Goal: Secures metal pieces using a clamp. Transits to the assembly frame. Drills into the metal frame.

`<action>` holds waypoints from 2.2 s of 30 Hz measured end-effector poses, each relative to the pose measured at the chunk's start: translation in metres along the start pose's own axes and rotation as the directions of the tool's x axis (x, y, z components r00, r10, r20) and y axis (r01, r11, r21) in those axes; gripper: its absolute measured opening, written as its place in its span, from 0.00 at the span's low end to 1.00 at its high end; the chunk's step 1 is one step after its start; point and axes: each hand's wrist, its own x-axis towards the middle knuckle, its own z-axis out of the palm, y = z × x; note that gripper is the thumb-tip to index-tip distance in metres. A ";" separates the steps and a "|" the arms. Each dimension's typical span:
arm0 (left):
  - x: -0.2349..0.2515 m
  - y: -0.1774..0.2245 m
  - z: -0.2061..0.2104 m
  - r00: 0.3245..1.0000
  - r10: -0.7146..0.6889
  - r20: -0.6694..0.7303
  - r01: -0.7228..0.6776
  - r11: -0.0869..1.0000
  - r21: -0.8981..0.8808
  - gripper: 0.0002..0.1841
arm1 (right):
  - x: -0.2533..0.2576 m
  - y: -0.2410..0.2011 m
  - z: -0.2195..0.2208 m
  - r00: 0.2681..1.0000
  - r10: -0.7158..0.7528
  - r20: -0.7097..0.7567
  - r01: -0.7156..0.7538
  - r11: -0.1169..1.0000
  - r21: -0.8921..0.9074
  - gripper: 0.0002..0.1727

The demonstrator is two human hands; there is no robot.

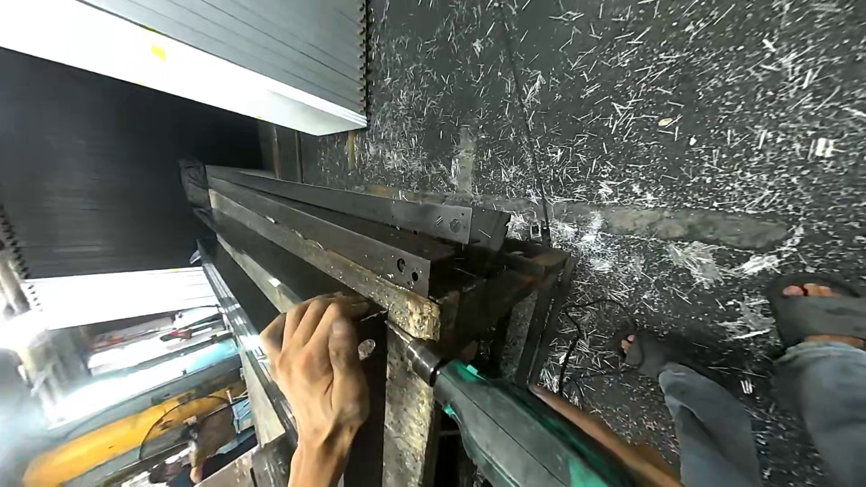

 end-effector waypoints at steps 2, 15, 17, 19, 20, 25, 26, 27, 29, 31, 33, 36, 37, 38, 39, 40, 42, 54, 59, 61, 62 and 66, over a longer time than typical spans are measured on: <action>0.000 -0.001 0.000 1.000 0.005 -0.004 -0.005 1.000 -0.009 0.38 | 0.002 -0.001 0.000 1.000 0.004 0.003 -0.004 1.000 -0.003 0.43; -0.001 -0.004 0.000 1.000 0.016 0.001 -0.016 0.999 -0.043 0.37 | 0.003 0.000 0.005 1.000 0.025 0.004 -0.025 0.999 -0.024 0.42; -0.001 -0.004 0.000 1.000 0.016 -0.001 -0.016 0.999 -0.040 0.37 | 0.002 0.000 0.006 0.999 0.033 -0.001 -0.033 0.999 -0.039 0.42; -0.002 -0.004 0.000 1.000 0.016 -0.002 -0.016 0.999 -0.051 0.36 | 0.000 0.002 0.007 1.000 0.028 -0.010 -0.029 0.999 -0.045 0.43; -0.002 -0.004 0.000 1.000 0.019 -0.003 -0.019 0.998 -0.059 0.36 | 0.000 0.003 0.008 1.000 0.017 -0.015 -0.018 0.999 -0.038 0.44; -0.004 -0.004 -0.001 0.999 0.034 -0.005 -0.034 0.995 -0.098 0.35 | -0.001 0.005 0.009 1.000 0.008 -0.022 -0.008 1.000 -0.023 0.47; -0.005 -0.004 -0.001 0.999 0.035 -0.008 -0.036 0.994 -0.102 0.35 | -0.001 0.004 0.009 1.000 0.010 -0.023 -0.011 0.999 -0.041 0.47; -0.004 -0.004 -0.001 0.999 0.039 -0.008 -0.039 0.994 -0.103 0.35 | -0.001 0.004 0.009 1.000 0.011 -0.022 -0.012 0.998 -0.055 0.46; -0.003 -0.004 -0.001 0.999 0.043 0.000 -0.043 0.994 -0.105 0.35 | 0.000 0.004 0.009 1.000 0.000 -0.023 -0.002 0.997 -0.072 0.46; -0.004 -0.004 -0.002 0.999 0.037 0.007 -0.036 0.993 -0.108 0.35 | 0.001 0.005 0.007 1.000 -0.010 -0.018 0.009 0.998 -0.055 0.47; -0.004 -0.004 -0.002 1.000 0.030 0.004 -0.029 0.992 -0.120 0.35 | 0.003 0.004 0.005 1.000 -0.011 -0.003 0.011 0.999 -0.048 0.46; -0.003 -0.004 0.000 1.000 0.029 0.007 -0.028 0.991 -0.133 0.34 | 0.004 0.003 0.003 1.000 0.002 0.004 -0.002 0.996 -0.086 0.43; -0.003 -0.005 0.000 0.999 0.032 0.007 -0.031 0.991 -0.133 0.33 | 0.004 0.003 0.003 1.000 0.000 0.003 0.000 0.996 -0.089 0.44; -0.003 -0.005 0.000 0.999 0.034 0.007 -0.032 0.991 -0.128 0.33 | 0.003 0.004 0.003 1.000 -0.003 0.003 0.003 0.997 -0.081 0.44; -0.004 -0.005 -0.001 0.999 0.031 0.010 -0.029 0.992 -0.124 0.33 | 0.003 0.004 0.003 1.000 -0.001 0.007 0.002 0.998 -0.070 0.44; -0.003 -0.005 0.000 0.999 0.030 0.010 -0.029 0.993 -0.119 0.33 | 0.004 0.004 0.003 1.000 -0.001 0.008 0.001 0.998 -0.068 0.45; -0.003 -0.005 -0.001 1.000 0.027 0.016 -0.025 0.993 -0.117 0.33 | 0.004 0.003 0.002 1.000 0.001 0.014 0.000 0.997 -0.071 0.44; -0.004 -0.002 -0.003 1.000 0.021 0.015 -0.019 0.993 -0.116 0.33 | 0.008 0.001 0.008 0.999 -0.031 -0.045 0.028 0.997 -0.065 0.45; -0.003 -0.001 -0.005 0.999 0.030 0.023 -0.027 0.993 -0.115 0.33 | 0.006 0.000 0.010 0.999 -0.028 -0.038 0.025 0.996 -0.080 0.45; -0.004 0.000 -0.005 0.999 0.028 0.024 -0.025 0.993 -0.114 0.33 | 0.006 0.000 0.009 0.999 -0.039 -0.037 0.036 0.996 -0.077 0.46; -0.004 -0.001 -0.005 0.999 0.029 0.024 -0.026 0.993 -0.112 0.33 | 0.006 0.000 0.008 0.999 -0.038 -0.031 0.035 0.996 -0.081 0.46; -0.004 -0.002 -0.005 0.999 0.039 0.034 -0.035 0.993 -0.110 0.33 | 0.005 0.001 0.004 1.000 -0.024 0.010 0.025 0.994 -0.105 0.44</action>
